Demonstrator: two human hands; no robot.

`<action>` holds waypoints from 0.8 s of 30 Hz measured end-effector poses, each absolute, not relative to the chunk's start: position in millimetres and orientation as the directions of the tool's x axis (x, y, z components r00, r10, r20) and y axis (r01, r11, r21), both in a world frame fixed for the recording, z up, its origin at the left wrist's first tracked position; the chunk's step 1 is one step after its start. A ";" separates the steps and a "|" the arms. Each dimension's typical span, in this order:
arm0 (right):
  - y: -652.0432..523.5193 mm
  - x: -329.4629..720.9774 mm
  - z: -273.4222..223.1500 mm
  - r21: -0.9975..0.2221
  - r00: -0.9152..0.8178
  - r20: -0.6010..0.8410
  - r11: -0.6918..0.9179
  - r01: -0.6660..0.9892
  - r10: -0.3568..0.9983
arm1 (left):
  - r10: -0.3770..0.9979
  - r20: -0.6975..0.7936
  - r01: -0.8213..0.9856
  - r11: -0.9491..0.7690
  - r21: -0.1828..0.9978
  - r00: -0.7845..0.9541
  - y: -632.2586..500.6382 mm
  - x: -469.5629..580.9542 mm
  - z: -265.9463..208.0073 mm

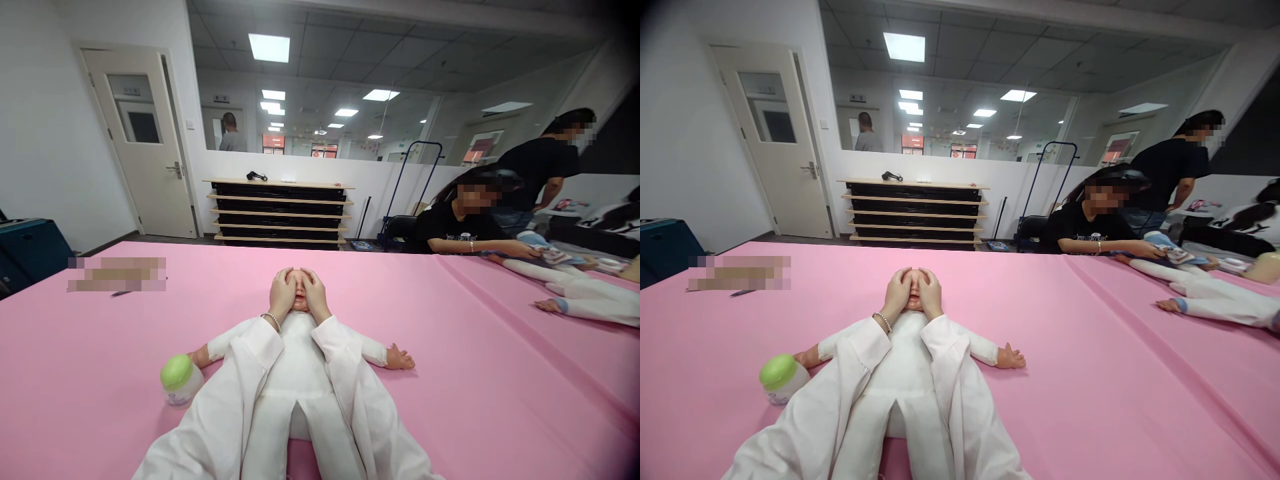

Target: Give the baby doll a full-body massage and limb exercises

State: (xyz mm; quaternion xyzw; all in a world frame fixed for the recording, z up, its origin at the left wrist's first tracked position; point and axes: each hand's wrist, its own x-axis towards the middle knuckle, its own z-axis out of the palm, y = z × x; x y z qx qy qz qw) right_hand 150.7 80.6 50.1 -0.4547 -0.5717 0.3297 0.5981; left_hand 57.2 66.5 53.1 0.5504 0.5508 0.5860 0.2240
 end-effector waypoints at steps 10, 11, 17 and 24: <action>81.6 149.8 49.5 -0.931 0.170 0.365 0.353 0.095 0.915 | 0.883 0.358 0.311 -0.263 0.913 -0.303 64.8 57.3 55.4; 81.1 150.2 49.4 -0.925 0.154 0.378 0.367 0.097 0.913 | 0.877 0.380 0.329 -0.281 0.902 -0.295 64.3 57.3 55.2; 78.4 151.7 49.6 -0.904 0.123 0.423 0.409 0.126 0.898 | 0.848 0.458 0.399 -0.335 0.853 -0.267 63.4 56.8 53.1; 79.4 150.5 51.3 -0.923 0.138 0.379 0.364 0.124 0.915 | 0.872 0.395 0.347 -0.289 0.892 -0.289 66.3 57.0 54.0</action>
